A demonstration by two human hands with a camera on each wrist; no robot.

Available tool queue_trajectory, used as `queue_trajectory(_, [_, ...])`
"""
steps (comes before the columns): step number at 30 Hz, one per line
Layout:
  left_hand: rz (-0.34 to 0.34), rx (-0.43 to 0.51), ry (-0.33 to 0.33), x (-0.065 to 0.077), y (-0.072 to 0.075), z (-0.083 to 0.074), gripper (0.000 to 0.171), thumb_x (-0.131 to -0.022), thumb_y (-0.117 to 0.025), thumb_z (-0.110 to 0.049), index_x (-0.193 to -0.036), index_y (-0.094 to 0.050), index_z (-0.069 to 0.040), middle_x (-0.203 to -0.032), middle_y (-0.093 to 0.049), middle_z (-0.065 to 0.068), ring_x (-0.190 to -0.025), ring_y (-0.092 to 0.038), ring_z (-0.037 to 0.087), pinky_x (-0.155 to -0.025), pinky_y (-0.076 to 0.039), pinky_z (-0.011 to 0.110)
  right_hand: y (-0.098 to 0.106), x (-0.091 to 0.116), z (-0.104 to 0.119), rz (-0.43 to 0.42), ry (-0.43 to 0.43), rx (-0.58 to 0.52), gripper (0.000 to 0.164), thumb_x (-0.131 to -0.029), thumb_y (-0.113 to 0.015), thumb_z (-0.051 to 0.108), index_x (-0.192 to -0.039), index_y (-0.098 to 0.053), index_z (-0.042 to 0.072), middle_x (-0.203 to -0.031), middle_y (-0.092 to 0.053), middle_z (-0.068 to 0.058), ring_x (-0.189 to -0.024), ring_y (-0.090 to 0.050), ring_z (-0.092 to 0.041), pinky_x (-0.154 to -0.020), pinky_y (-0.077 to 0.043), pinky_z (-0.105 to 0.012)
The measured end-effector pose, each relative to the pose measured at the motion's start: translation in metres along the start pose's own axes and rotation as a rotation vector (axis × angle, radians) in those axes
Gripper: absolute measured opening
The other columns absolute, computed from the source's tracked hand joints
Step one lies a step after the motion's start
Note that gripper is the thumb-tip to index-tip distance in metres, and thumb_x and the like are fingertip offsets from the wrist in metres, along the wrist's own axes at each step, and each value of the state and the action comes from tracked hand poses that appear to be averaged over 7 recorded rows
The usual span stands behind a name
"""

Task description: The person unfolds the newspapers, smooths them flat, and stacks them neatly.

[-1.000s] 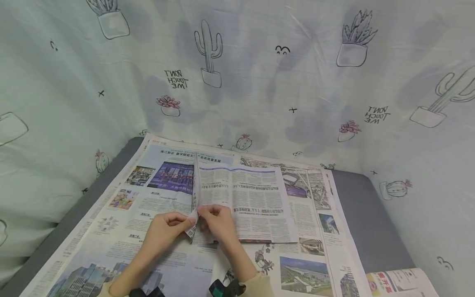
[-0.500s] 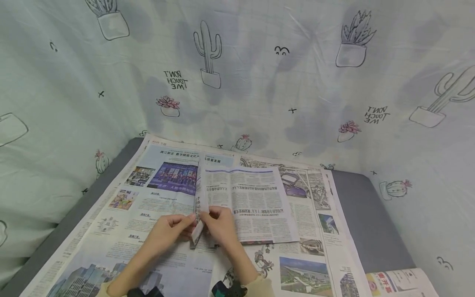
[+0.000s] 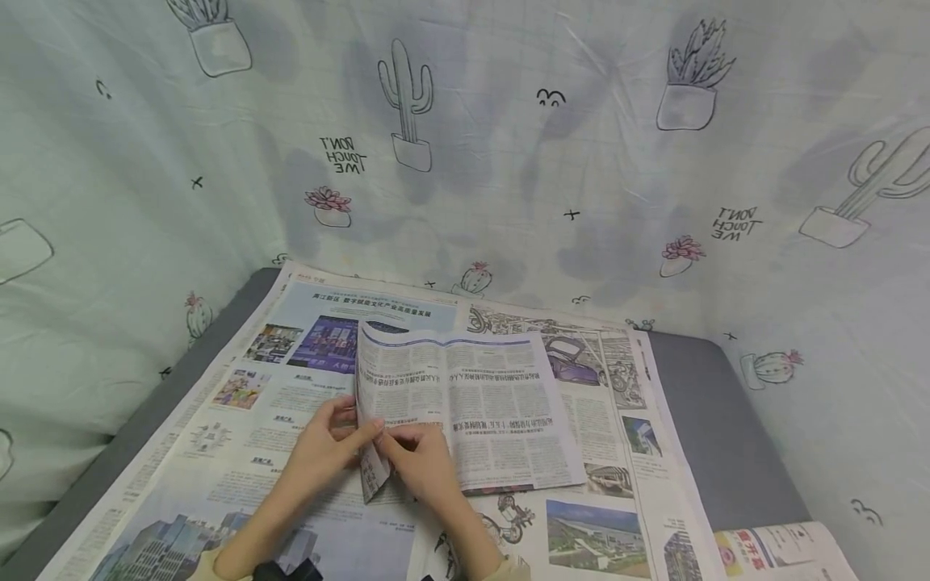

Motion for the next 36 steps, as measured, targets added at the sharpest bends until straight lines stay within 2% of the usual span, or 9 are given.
queue_trajectory(2, [-0.003,0.001,-0.003,0.000,0.000,0.001,0.078,-0.084,-0.076,-0.048,-0.138,-0.046,-0.001,-0.124,-0.058,0.019,-0.105,-0.063,0.030,-0.081,-0.054,0.040,-0.002,0.002,-0.002,0.013,0.012,-0.001,0.021,-0.095,-0.067,0.030,-0.096,-0.080,0.014,-0.071,-0.065,0.005,-0.055,-0.049,-0.007,-0.048,-0.038,-0.018])
queue_trajectory(4, [-0.004,0.044,0.000,-0.001,-0.001,0.002,0.068,-0.086,-0.077,-0.040,-0.135,-0.050,0.000,-0.119,-0.061,0.017,-0.103,-0.064,0.028,-0.078,-0.056,0.038,-0.004,0.003,-0.005,0.013,-0.015,-0.020,0.023,-0.095,-0.066,0.033,-0.095,-0.080,0.015,-0.069,-0.064,0.004,-0.055,-0.048,-0.008,-0.048,-0.037,-0.019])
queue_trajectory(8, [0.006,0.156,0.024,-0.003,-0.001,0.002,0.051,-0.088,-0.076,-0.024,-0.128,-0.056,0.000,-0.110,-0.065,0.015,-0.097,-0.066,0.025,-0.070,-0.057,0.034,-0.003,0.002,-0.012,0.011,-0.100,-0.104,0.027,-0.095,-0.065,0.036,-0.096,-0.079,0.012,-0.070,-0.065,0.001,-0.058,-0.054,-0.012,-0.051,-0.044,-0.021])
queue_trajectory(11, [0.030,0.204,0.040,-0.003,-0.001,0.000,0.048,-0.089,-0.075,-0.022,-0.127,-0.057,0.000,-0.111,-0.065,0.016,-0.097,-0.067,0.024,-0.069,-0.057,0.033,-0.002,0.001,-0.016,0.017,-0.125,-0.151,0.030,-0.095,-0.066,0.036,-0.097,-0.078,0.009,-0.072,-0.065,-0.002,-0.058,-0.057,-0.015,-0.053,-0.047,-0.023])
queue_trajectory(16, [0.037,0.196,0.041,-0.001,0.000,-0.002,0.047,-0.090,-0.073,-0.021,-0.129,-0.057,0.001,-0.117,-0.063,0.016,-0.099,-0.066,0.025,-0.070,-0.057,0.034,0.001,0.001,-0.018,0.018,-0.160,-0.208,0.030,-0.094,-0.067,0.036,-0.098,-0.077,0.008,-0.078,-0.067,-0.006,-0.057,-0.058,-0.016,-0.050,-0.045,-0.021])
queue_trajectory(20, [0.036,0.186,0.060,0.000,0.003,-0.004,0.042,-0.092,-0.066,-0.015,-0.130,-0.057,0.001,-0.117,-0.062,0.016,-0.095,-0.065,0.024,-0.070,-0.057,0.035,0.005,0.002,-0.018,-0.007,-0.191,-0.247,0.020,-0.092,-0.069,0.025,-0.096,-0.074,0.007,-0.077,-0.068,-0.009,-0.054,-0.058,-0.017,-0.045,-0.038,-0.020])
queue_trajectory(26, [-0.054,0.177,0.106,-0.002,0.012,-0.002,0.042,-0.090,-0.054,-0.005,-0.130,-0.055,0.005,-0.111,-0.065,0.018,-0.084,-0.065,0.023,-0.064,-0.057,0.033,0.007,0.001,-0.018,0.000,-0.168,-0.285,0.012,-0.085,-0.066,0.007,-0.092,-0.070,-0.002,-0.080,-0.069,-0.011,-0.054,-0.057,-0.016,-0.051,-0.049,-0.024])
queue_trajectory(31, [-0.091,0.167,0.094,-0.004,0.019,0.002,0.033,-0.091,-0.061,-0.006,-0.122,-0.062,0.005,-0.103,-0.068,0.018,-0.080,-0.068,0.024,-0.064,-0.059,0.035,0.008,0.002,-0.018,0.003,-0.154,-0.272,0.011,-0.085,-0.065,0.006,-0.092,-0.068,-0.003,-0.080,-0.069,-0.011,-0.054,-0.057,-0.016,-0.052,-0.051,-0.025])
queue_trajectory(36, [-0.093,0.157,0.053,-0.002,0.016,0.001,0.024,-0.088,-0.064,-0.002,-0.110,-0.069,0.005,-0.094,-0.070,0.016,-0.074,-0.069,0.022,-0.061,-0.058,0.034,0.008,0.002,-0.019,-0.013,-0.176,-0.247,0.013,-0.084,-0.066,0.006,-0.095,-0.069,0.001,-0.080,-0.068,-0.011,-0.056,-0.058,-0.017,-0.052,-0.052,-0.026])
Point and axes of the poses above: each hand's wrist, its own x-axis away from the middle knuckle, its own y-axis out of the back of the hand, z = x × y, the point moved 2 cm from there along -x, towards the middle knuckle
